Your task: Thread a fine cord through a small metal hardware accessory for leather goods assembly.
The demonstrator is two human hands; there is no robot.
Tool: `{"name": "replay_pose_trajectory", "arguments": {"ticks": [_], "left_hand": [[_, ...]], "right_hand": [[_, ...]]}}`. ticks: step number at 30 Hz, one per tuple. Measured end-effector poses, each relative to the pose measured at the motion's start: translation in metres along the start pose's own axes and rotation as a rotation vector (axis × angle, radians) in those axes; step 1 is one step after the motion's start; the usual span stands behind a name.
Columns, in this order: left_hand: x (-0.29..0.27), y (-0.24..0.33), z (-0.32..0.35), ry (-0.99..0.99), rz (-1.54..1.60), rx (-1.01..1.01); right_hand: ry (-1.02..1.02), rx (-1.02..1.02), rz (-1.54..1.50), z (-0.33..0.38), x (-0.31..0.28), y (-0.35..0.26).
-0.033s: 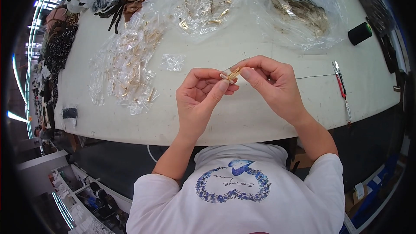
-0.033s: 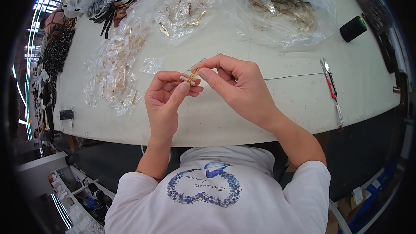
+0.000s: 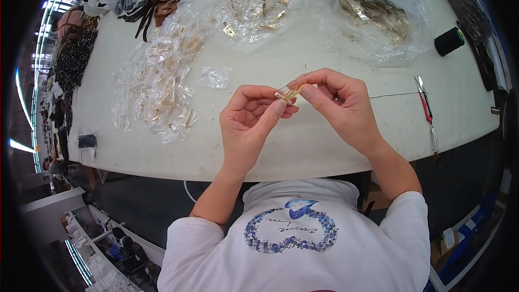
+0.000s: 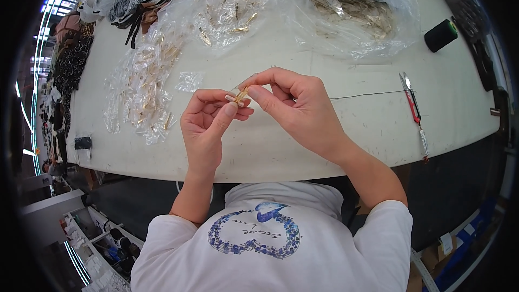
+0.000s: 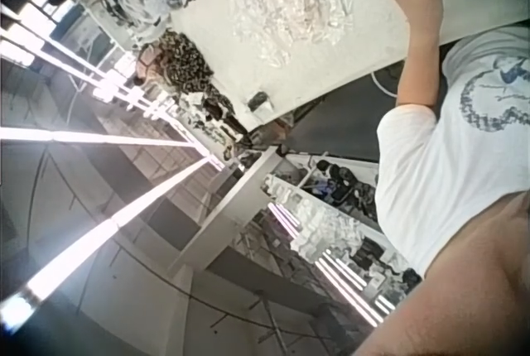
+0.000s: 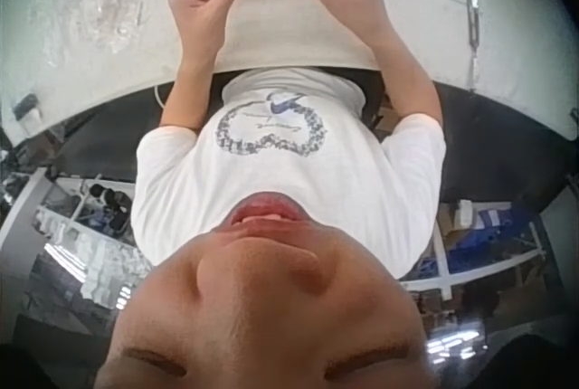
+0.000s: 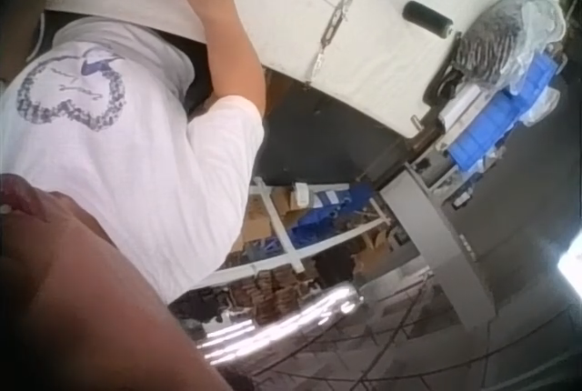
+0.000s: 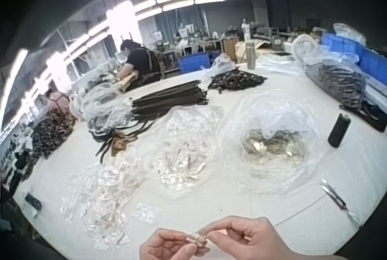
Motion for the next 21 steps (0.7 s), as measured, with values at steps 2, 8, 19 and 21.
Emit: {"name": "replay_pose_trajectory", "arguments": {"ticks": [2,8,19,21], "left_hand": [[0.0026,0.0000,0.0013,-0.004,-0.020,0.025],[0.0035,0.0015,0.0062,-0.007,-0.033,0.058],[0.0040,-0.0055,0.0071,0.045,-0.112,0.114],[0.0031,-0.0072,0.0069,0.046,-0.115,0.107]], "right_hand": [[-0.009,0.007,0.028,-0.0004,-0.0008,0.0017],[0.005,-0.001,-0.007,0.0009,0.0007,0.0011],[0.015,-0.007,0.025,0.0024,0.0039,0.0021],[0.017,-0.001,0.033,0.0019,0.0045,0.0005]]}}
Point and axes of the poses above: each hand's wrist, its own z-axis away from the middle knuckle, its own x-axis out of the palm, y = z × x, the point moved 1 cm from there along -z, towards the middle knuckle, and after that the axes turned 10 degrees about -z, right-handed, at the moved point
